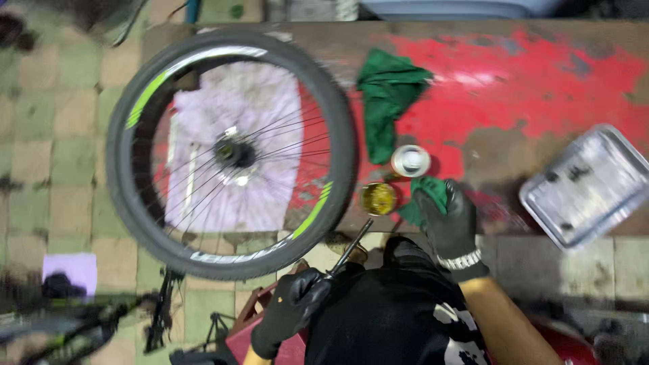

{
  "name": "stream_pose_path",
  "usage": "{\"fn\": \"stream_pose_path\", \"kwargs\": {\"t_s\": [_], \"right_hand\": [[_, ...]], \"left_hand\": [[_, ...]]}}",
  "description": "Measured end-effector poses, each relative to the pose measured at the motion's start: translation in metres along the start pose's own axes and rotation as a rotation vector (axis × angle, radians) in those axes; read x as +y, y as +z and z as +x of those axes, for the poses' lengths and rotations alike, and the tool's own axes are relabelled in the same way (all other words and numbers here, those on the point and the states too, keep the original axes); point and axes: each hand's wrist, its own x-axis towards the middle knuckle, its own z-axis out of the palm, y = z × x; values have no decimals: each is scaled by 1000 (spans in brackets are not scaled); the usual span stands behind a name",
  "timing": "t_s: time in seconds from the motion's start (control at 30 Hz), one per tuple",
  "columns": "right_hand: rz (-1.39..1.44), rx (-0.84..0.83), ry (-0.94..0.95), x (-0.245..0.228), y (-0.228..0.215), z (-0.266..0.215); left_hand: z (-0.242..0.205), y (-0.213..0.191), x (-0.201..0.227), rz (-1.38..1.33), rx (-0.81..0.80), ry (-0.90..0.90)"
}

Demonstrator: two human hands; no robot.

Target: The person sprays a lubricant onto the bicycle wheel hub, wipes the hub and axle with a cloth, and applies grease to the hub bearings by hand.

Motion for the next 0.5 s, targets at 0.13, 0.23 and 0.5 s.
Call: {"fn": "stream_pose_path", "kwargs": {"t_s": [0.13,0.23,0.5], "right_hand": [[248,149,14,83,-62,45],[299,176,-32,141,-91,89],[690,366,323,213,-158,71]], "left_hand": [[52,48,29,-79,-215,-192],[96,92,41,-59,-299,-63],[232,245,49,143,-302,159]]}}
